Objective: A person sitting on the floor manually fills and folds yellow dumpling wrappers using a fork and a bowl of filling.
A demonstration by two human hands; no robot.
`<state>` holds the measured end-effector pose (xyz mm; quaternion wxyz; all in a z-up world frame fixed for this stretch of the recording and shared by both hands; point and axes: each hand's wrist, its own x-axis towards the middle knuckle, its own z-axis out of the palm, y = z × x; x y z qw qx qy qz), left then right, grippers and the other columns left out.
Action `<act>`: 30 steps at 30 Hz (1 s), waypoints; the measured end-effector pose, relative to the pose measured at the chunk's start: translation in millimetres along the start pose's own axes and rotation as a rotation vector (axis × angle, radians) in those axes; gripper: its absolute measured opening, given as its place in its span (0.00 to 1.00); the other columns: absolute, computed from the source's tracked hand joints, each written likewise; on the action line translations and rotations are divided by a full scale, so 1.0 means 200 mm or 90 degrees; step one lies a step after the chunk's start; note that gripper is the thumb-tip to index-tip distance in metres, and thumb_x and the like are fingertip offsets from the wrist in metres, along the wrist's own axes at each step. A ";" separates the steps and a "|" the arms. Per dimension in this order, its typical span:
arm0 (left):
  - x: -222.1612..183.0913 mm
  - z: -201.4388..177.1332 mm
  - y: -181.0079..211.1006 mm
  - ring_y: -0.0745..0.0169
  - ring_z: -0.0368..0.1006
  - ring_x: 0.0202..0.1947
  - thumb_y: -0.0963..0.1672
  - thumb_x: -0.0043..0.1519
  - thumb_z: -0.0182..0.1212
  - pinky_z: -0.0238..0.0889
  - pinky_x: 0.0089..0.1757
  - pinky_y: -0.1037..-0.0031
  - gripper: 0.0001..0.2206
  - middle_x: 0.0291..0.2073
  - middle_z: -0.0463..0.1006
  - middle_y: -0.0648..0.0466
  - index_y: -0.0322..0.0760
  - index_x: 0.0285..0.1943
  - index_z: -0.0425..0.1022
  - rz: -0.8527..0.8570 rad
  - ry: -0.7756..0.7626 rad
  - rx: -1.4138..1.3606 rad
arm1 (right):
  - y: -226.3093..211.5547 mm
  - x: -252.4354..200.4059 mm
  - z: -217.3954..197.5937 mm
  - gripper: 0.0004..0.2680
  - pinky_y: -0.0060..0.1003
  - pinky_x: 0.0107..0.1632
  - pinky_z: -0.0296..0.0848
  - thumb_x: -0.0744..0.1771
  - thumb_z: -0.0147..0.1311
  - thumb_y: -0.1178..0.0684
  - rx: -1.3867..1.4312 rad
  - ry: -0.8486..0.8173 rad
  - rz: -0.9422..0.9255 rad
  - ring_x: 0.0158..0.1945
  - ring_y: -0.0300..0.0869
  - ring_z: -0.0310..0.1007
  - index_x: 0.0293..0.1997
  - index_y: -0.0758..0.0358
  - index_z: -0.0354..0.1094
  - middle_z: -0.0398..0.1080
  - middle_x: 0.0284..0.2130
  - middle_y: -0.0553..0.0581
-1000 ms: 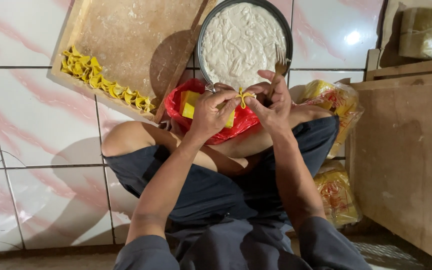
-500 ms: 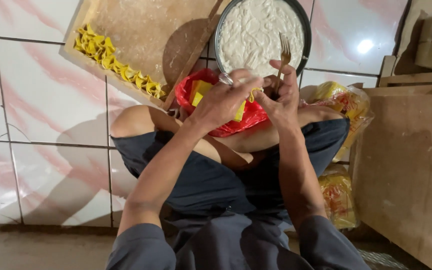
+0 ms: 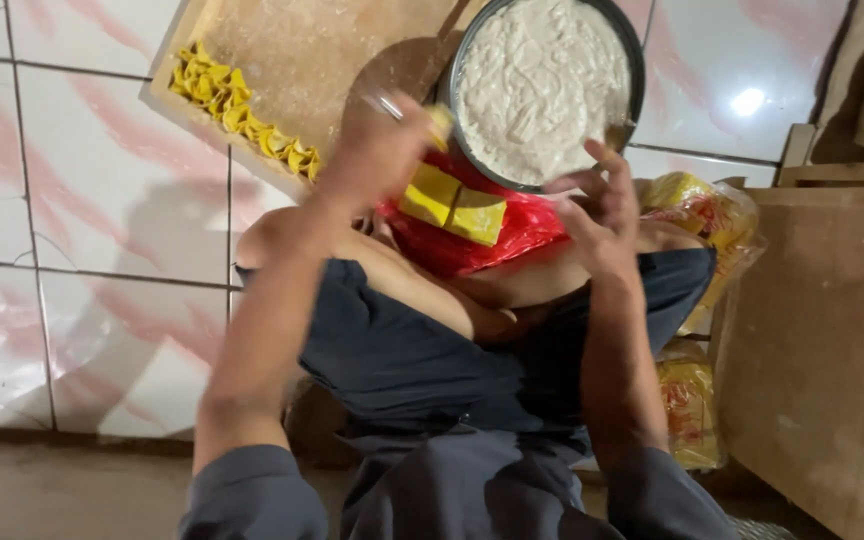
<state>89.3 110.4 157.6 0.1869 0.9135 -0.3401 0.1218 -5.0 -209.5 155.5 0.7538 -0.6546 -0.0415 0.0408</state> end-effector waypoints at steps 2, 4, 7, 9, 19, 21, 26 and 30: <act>-0.05 -0.08 -0.21 0.72 0.61 0.11 0.41 0.76 0.53 0.57 0.13 0.81 0.14 0.14 0.66 0.58 0.36 0.34 0.74 -0.101 -0.149 0.149 | -0.02 -0.09 -0.05 0.21 0.32 0.54 0.74 0.70 0.57 0.61 -0.011 -0.025 -0.004 0.48 0.41 0.76 0.72 0.61 0.55 0.74 0.42 0.60; -0.20 0.00 -0.57 0.63 0.67 0.22 0.38 0.68 0.60 0.61 0.22 0.73 0.07 0.25 0.74 0.54 0.37 0.36 0.79 -0.174 -0.041 0.024 | 0.07 -0.16 -0.17 0.22 0.29 0.51 0.72 0.69 0.58 0.60 -0.013 -0.040 0.021 0.47 0.40 0.75 0.73 0.62 0.55 0.74 0.41 0.61; -0.40 0.08 -0.93 0.55 0.76 0.33 0.35 0.60 0.68 0.67 0.34 0.66 0.06 0.34 0.83 0.50 0.36 0.39 0.86 -0.254 0.085 -0.079 | 0.14 -0.21 -0.24 0.22 0.24 0.33 0.64 0.68 0.58 0.57 0.043 -0.058 0.060 0.31 0.35 0.66 0.71 0.62 0.56 0.73 0.40 0.63; -0.50 0.14 -1.05 0.56 0.78 0.34 0.35 0.60 0.68 0.68 0.36 0.66 0.06 0.32 0.85 0.51 0.35 0.39 0.87 -0.266 0.099 -0.052 | 0.18 -0.21 -0.25 0.21 0.22 0.18 0.58 0.68 0.58 0.56 0.106 -0.064 0.073 0.17 0.31 0.57 0.70 0.62 0.56 0.73 0.38 0.64; -0.68 0.35 -1.15 0.48 0.81 0.39 0.35 0.62 0.66 0.77 0.36 0.67 0.07 0.40 0.85 0.43 0.33 0.47 0.84 -0.471 -0.178 -0.043 | 0.23 -0.18 -0.26 0.21 0.23 0.25 0.54 0.69 0.59 0.54 0.104 -0.042 0.069 0.23 0.30 0.58 0.71 0.58 0.57 0.74 0.38 0.61; -0.73 0.39 -1.17 0.43 0.80 0.40 0.35 0.62 0.66 0.76 0.36 0.62 0.08 0.41 0.84 0.41 0.32 0.48 0.85 -0.447 -0.188 -0.025 | 0.22 -0.18 -0.26 0.21 0.23 0.26 0.56 0.69 0.59 0.54 0.099 -0.038 0.074 0.26 0.31 0.63 0.71 0.57 0.58 0.74 0.37 0.61; -0.75 0.41 -1.18 0.43 0.79 0.42 0.36 0.62 0.66 0.74 0.38 0.63 0.14 0.41 0.83 0.38 0.33 0.57 0.82 -0.448 -0.192 0.073 | 0.21 -0.17 -0.25 0.20 0.23 0.22 0.52 0.69 0.58 0.53 0.106 -0.032 0.061 0.18 0.29 0.48 0.70 0.57 0.58 0.73 0.37 0.60; -0.79 0.45 -1.19 0.44 0.80 0.39 0.37 0.62 0.66 0.74 0.37 0.66 0.09 0.39 0.82 0.39 0.31 0.51 0.84 -0.468 -0.229 0.144 | 0.20 -0.16 -0.24 0.20 0.22 0.23 0.54 0.69 0.58 0.54 0.100 -0.030 0.055 0.19 0.29 0.51 0.70 0.59 0.58 0.74 0.37 0.59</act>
